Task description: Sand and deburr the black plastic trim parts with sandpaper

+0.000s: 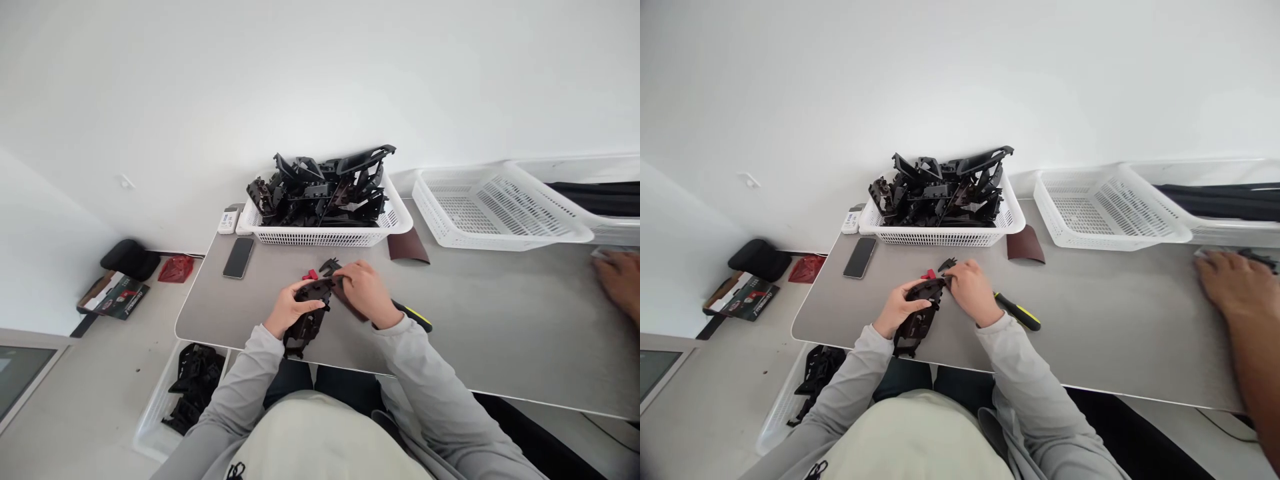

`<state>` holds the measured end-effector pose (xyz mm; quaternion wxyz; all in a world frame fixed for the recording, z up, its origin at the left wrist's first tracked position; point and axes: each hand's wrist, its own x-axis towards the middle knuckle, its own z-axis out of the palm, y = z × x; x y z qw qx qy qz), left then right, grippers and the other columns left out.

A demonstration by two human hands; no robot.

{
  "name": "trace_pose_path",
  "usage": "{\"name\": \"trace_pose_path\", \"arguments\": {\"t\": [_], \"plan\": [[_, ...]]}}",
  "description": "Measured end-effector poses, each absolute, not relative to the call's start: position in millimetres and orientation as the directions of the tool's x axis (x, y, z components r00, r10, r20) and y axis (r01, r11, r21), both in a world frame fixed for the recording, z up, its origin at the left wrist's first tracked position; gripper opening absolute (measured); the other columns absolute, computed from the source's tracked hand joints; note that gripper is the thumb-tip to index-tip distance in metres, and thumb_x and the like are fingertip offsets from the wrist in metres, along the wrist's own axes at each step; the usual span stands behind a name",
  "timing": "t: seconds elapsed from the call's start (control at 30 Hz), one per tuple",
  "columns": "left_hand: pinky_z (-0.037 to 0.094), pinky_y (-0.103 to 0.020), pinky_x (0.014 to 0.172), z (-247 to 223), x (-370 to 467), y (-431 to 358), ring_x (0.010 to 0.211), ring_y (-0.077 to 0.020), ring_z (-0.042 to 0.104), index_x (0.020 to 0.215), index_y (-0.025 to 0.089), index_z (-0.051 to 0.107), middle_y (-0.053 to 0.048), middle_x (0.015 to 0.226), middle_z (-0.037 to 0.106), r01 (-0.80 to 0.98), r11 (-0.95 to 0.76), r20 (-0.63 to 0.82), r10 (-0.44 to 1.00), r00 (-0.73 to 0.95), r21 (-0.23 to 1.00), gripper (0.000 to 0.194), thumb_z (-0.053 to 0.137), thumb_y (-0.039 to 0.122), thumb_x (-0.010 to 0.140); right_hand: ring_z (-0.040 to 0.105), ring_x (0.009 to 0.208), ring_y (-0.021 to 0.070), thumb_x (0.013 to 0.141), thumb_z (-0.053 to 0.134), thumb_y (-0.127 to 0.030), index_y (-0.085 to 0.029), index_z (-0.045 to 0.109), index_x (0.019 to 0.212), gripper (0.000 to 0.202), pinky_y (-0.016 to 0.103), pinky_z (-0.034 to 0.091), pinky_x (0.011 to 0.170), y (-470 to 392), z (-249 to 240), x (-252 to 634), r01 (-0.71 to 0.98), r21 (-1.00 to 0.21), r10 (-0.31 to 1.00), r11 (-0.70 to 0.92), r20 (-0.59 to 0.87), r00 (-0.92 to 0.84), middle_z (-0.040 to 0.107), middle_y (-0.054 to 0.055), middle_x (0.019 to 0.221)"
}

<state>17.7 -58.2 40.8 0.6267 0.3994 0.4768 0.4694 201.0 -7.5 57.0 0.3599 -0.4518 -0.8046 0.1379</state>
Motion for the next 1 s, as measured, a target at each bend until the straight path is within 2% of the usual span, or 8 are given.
{"name": "trace_pose_path", "arguments": {"t": [0.1, 0.23, 0.3, 0.47, 0.53, 0.7, 0.87, 1.0], "plan": [[0.047, -0.031, 0.078, 42, 15, -57, 0.083, -0.0198, 0.063, 0.101, 0.016, 0.071, -0.006, 0.091, 0.071, -0.192, 0.212, -0.198, 0.976, 0.090, 0.958, 0.054, 0.085, 0.028, 0.050, 0.059, 0.083, 0.0223, 0.076, 0.041, -0.006, -0.022, 0.071, 0.088, 0.036, 0.040, 0.050, 0.076, -16, 60, 202, 0.573, -0.601, 0.819, 0.558, 0.508, -0.265, 0.072, 0.005, 0.085], [0.046, -0.030, 0.080, 33, 18, -53, 0.085, -0.0192, 0.062, 0.098, 0.016, 0.072, -0.007, 0.094, 0.072, -0.224, 0.152, -0.154, 0.988, 0.006, 0.963, 0.046, 0.079, 0.042, 0.061, 0.059, 0.092, 0.0220, 0.078, 0.042, -0.007, -0.024, 0.069, 0.101, 0.040, 0.043, 0.051, 0.082, -34, 57, 189, 0.377, -0.616, 0.717, 0.692, 0.521, -0.463, 0.071, 0.004, 0.099], [0.045, -0.029, 0.079, 27, 20, -52, 0.084, -0.0184, 0.062, 0.095, 0.016, 0.072, -0.007, 0.093, 0.072, -0.213, 0.133, -0.147, 0.988, -0.054, 0.968, 0.043, 0.073, 0.048, 0.066, 0.059, 0.091, 0.0230, 0.078, 0.042, -0.007, -0.024, 0.070, 0.099, 0.039, 0.045, 0.051, 0.082, -35, 52, 188, 0.423, -0.597, 0.730, 0.681, 0.510, -0.456, 0.071, 0.005, 0.102], [0.044, -0.025, 0.065, 23, 19, -52, 0.069, -0.0146, 0.058, 0.088, 0.014, 0.072, -0.004, 0.079, 0.070, -0.212, 0.167, -0.196, 0.972, -0.126, 0.963, 0.046, 0.069, 0.055, 0.067, 0.058, 0.085, 0.0242, 0.080, 0.041, -0.007, -0.020, 0.071, 0.095, 0.036, 0.046, 0.049, 0.080, -31, 51, 198, 0.624, -0.548, 0.802, 0.557, 0.549, -0.234, 0.071, 0.008, 0.092], [0.043, -0.024, 0.062, 25, 19, -52, 0.066, -0.0134, 0.056, 0.086, 0.014, 0.072, -0.003, 0.076, 0.069, -0.219, 0.171, -0.202, 0.971, -0.127, 0.961, 0.046, 0.069, 0.056, 0.067, 0.058, 0.089, 0.0237, 0.081, 0.040, -0.007, -0.020, 0.069, 0.103, 0.038, 0.045, 0.049, 0.082, -36, 53, 195, 0.599, -0.547, 0.783, 0.584, 0.574, -0.239, 0.070, 0.008, 0.101], [0.042, -0.023, 0.064, 28, 20, -51, 0.067, -0.0129, 0.055, 0.081, 0.015, 0.072, -0.002, 0.075, 0.068, -0.242, 0.140, -0.178, 0.973, -0.147, 0.960, 0.042, 0.070, 0.054, 0.066, 0.056, 0.094, 0.0228, 0.081, 0.041, -0.007, -0.024, 0.068, 0.111, 0.044, 0.043, 0.050, 0.083, -45, 44, 182, 0.490, -0.533, 0.724, 0.690, 0.504, -0.472, 0.066, 0.005, 0.117], [0.039, -0.024, 0.058, 25, 14, -50, 0.060, -0.0115, 0.051, 0.076, 0.014, 0.070, 0.000, 0.065, 0.062, -0.249, 0.171, -0.225, 0.952, -0.209, 0.953, 0.045, 0.070, 0.058, 0.063, 0.058, 0.089, 0.0255, 0.080, 0.040, -0.008, -0.022, 0.069, 0.106, 0.042, 0.049, 0.048, 0.081, -36, 35, 194, 0.638, -0.580, 0.839, 0.507, 0.503, -0.210, 0.068, 0.008, 0.103], [0.040, -0.024, 0.061, 23, 16, -49, 0.063, -0.0119, 0.053, 0.075, 0.015, 0.069, -0.001, 0.069, 0.064, -0.249, 0.144, -0.194, 0.963, -0.190, 0.958, 0.042, 0.069, 0.055, 0.065, 0.055, 0.103, 0.0255, 0.083, 0.041, -0.010, -0.025, 0.063, 0.117, 0.044, 0.049, 0.046, 0.090, -52, 43, 182, 0.519, -0.587, 0.774, 0.622, 0.564, -0.289, 0.062, 0.008, 0.117]]}}
